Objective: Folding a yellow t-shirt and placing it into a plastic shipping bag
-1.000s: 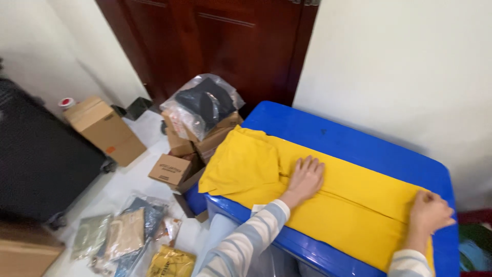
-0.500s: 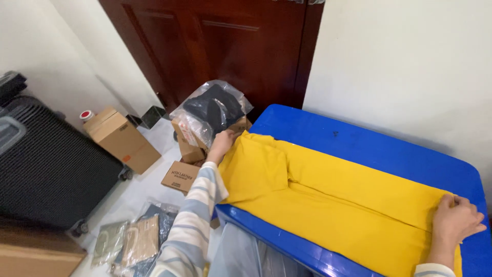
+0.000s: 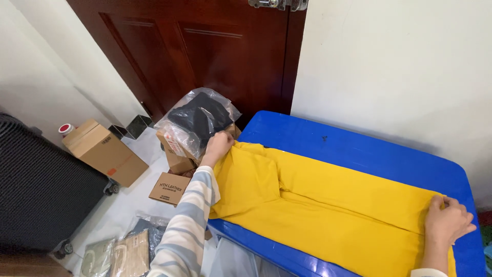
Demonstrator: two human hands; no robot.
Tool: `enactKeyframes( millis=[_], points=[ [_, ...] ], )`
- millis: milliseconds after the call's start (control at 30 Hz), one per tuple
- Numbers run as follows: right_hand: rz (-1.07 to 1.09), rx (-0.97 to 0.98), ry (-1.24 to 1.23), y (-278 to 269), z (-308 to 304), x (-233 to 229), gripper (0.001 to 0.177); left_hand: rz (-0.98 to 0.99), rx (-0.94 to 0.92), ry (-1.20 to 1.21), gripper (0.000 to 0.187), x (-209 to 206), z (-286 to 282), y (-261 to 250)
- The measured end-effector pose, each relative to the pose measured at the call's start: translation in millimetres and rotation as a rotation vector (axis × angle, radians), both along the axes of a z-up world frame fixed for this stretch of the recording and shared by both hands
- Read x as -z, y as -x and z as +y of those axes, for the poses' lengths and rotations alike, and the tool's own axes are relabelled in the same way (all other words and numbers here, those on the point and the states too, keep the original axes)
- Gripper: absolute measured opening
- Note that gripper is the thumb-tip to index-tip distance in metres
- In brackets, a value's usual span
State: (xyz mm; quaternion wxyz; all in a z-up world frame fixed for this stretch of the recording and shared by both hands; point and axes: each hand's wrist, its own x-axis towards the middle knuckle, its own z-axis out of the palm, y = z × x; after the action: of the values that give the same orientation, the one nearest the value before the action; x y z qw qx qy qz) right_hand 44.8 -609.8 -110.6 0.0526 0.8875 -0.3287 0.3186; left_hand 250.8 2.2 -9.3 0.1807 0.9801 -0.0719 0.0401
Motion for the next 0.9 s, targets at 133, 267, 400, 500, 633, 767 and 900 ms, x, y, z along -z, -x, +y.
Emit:
enactKeyframes(
  millis=[133, 267, 400, 500, 633, 767, 900],
  points=[
    [-0.020, -0.023, 0.023, 3, 1, 1, 0.027, 0.163, -0.281, 0.520, 0.024, -2, 2, -7],
    [-0.046, -0.026, 0.060, 2, -4, 5, 0.024, 0.263, -0.373, 0.695, 0.025, 23, 8, -25],
    [-0.005, -0.017, -0.021, 0, -4, 4, 0.027, 0.320, -0.136, 0.794, 0.027, -25, -4, 9],
    [0.021, -0.017, -0.066, 0, -2, 0, 0.027, 0.462, -0.122, 0.654, 0.022, -38, -9, 14],
    [0.004, -0.036, -0.036, 0, -6, 4, 0.028, 0.417, -0.261, 0.532, 0.022, -32, -13, 6],
    [-0.009, -0.038, -0.027, 3, -5, 2, 0.027, 0.311, -0.399, 0.633, 0.023, -11, -4, -4],
    [0.001, -0.013, -0.075, 2, -4, 3, 0.027, 0.317, -0.443, 0.660, 0.022, 0, 1, -8]
  ],
)
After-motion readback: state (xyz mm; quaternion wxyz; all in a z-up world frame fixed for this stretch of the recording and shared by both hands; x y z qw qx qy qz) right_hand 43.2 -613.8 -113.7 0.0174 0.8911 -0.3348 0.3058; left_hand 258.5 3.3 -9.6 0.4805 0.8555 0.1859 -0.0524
